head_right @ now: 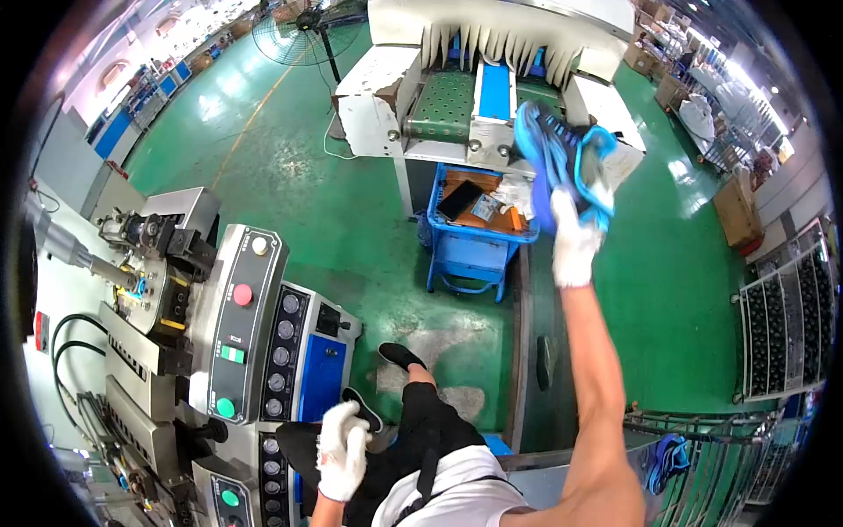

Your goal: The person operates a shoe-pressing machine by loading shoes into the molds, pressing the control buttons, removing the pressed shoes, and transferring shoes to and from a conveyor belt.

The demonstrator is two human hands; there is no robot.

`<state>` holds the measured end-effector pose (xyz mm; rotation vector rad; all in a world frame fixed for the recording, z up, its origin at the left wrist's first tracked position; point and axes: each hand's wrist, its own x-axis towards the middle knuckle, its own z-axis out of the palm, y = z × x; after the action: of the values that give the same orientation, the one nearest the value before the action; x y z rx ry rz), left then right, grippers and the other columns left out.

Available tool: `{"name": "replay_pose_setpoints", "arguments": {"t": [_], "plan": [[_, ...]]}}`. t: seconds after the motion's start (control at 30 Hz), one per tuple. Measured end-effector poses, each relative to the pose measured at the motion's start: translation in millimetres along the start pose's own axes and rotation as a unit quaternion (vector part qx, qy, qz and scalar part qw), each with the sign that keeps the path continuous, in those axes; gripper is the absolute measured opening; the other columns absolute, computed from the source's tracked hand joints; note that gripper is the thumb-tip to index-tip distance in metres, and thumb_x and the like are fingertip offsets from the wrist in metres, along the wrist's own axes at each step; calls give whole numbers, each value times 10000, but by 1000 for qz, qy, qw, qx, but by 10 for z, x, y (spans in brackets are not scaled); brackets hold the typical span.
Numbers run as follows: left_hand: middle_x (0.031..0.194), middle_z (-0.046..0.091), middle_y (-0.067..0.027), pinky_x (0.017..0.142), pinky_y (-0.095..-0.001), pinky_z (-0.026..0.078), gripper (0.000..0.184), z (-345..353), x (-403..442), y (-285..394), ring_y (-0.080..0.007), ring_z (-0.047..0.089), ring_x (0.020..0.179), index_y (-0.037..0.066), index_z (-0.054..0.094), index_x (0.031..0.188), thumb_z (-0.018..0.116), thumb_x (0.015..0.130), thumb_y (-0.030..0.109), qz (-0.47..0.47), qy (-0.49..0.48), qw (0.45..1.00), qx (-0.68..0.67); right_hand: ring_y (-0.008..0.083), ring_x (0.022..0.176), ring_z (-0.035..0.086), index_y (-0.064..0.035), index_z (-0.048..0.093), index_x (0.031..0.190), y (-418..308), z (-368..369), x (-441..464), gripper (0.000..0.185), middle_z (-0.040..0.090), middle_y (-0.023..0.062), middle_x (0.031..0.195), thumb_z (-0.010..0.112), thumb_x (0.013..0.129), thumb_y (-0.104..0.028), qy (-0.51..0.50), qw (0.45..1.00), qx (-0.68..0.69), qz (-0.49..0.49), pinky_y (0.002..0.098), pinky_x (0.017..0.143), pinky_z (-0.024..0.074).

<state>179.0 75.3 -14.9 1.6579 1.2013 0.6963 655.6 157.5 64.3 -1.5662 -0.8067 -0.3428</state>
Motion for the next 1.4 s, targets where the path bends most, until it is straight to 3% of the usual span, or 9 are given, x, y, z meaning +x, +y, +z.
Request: {"name": "replay_pose_setpoints", "arguments": {"t": [0.17, 0.2, 0.4, 0.57, 0.67, 0.8, 0.9, 1.0, 1.4], "plan": [[1184, 704, -164, 954, -442, 540, 343, -53, -95, 101, -323, 695, 1048, 76, 666, 1304, 642, 1001, 235, -91, 11, 988, 126, 339, 1286, 628, 66, 518, 1491, 1653, 962, 1615, 1041, 612, 248, 1440, 791, 799, -661, -95, 939, -307, 119, 410, 1085, 483], [1124, 708, -160, 839, -417, 562, 376, -23, -173, -123, -304, 703, 918, 65, 612, 1347, 662, 1012, 227, -53, 31, 986, 158, 351, 1325, 604, 100, 473, 1509, 1390, 1047, 1656, 1138, 575, 260, 1487, 757, 784, -731, -142, 956, -103, 236, 411, 1099, 482], [1257, 697, -214, 1015, -465, 518, 399, -6, -34, -316, -392, 673, 1170, 51, 615, 1351, 650, 1008, 253, -179, 26, 974, 136, 343, 1448, 506, 17, 498, 1531, 2196, 1738, 2657, 1191, 504, 221, 1576, 624, 761, -883, -218, 872, -342, 274, 427, 1195, 394], [1255, 701, -207, 997, -439, 535, 377, -82, 93, -340, -368, 688, 1143, 37, 628, 1333, 651, 1008, 226, -225, 10, 967, 121, 367, 1411, 535, 18, 558, 1474, 2208, 1636, 2546, 1005, 556, 263, 1509, 551, 872, -786, -253, 848, -440, 155, 452, 1185, 389], [1257, 701, -199, 998, -421, 535, 389, -152, -36, -436, -360, 692, 1121, 30, 614, 1351, 659, 1001, 194, -204, 32, 973, 106, 306, 1258, 647, 39, 604, 1410, 1523, 1311, 1458, 549, 662, 198, 1405, 597, 1041, -368, -97, 961, -259, -3, 390, 1093, 466], [1152, 677, -188, 853, -373, 570, 417, -101, -549, -845, -247, 689, 898, -8, 573, 1354, 681, 960, 77, -110, 152, 981, 42, 252, 1367, 583, 23, 542, 1484, 729, 876, -715, 518, 598, 180, 1499, 656, 1025, -187, -276, 955, -95, -42, 383, 1158, 440], [1235, 677, -201, 926, -428, 564, 424, -367, -806, -528, -322, 711, 1047, 22, 626, 1339, 715, 966, 202, -174, 150, 969, 89, 294, 1408, 512, 69, 472, 1508, 309, 775, -2464, 508, 470, 200, 1581, 608, 1048, -99, -436, 845, 100, 294, 391, 1094, 527], [1237, 670, -174, 918, -414, 566, 415, -463, -1360, -596, -314, 714, 1033, 60, 639, 1315, 737, 959, 250, -256, 222, 940, 45, 289, 1370, 544, 80, 467, 1501, -508, 824, -3581, 510, 482, 219, 1550, 612, 1062, -135, -596, 716, 183, 313, 425, 1085, 558], [1061, 710, -159, 858, -399, 570, 277, 897, -5292, -743, -318, 703, 988, 21, 719, 1133, 771, 926, 197, -538, 673, 495, 112, 310, 1372, 553, 37, 504, 1500, -2888, 573, -5003, 498, 543, 226, 1474, 603, 1070, -195, -926, 312, 207, -38, 438, 1064, 568]]}}
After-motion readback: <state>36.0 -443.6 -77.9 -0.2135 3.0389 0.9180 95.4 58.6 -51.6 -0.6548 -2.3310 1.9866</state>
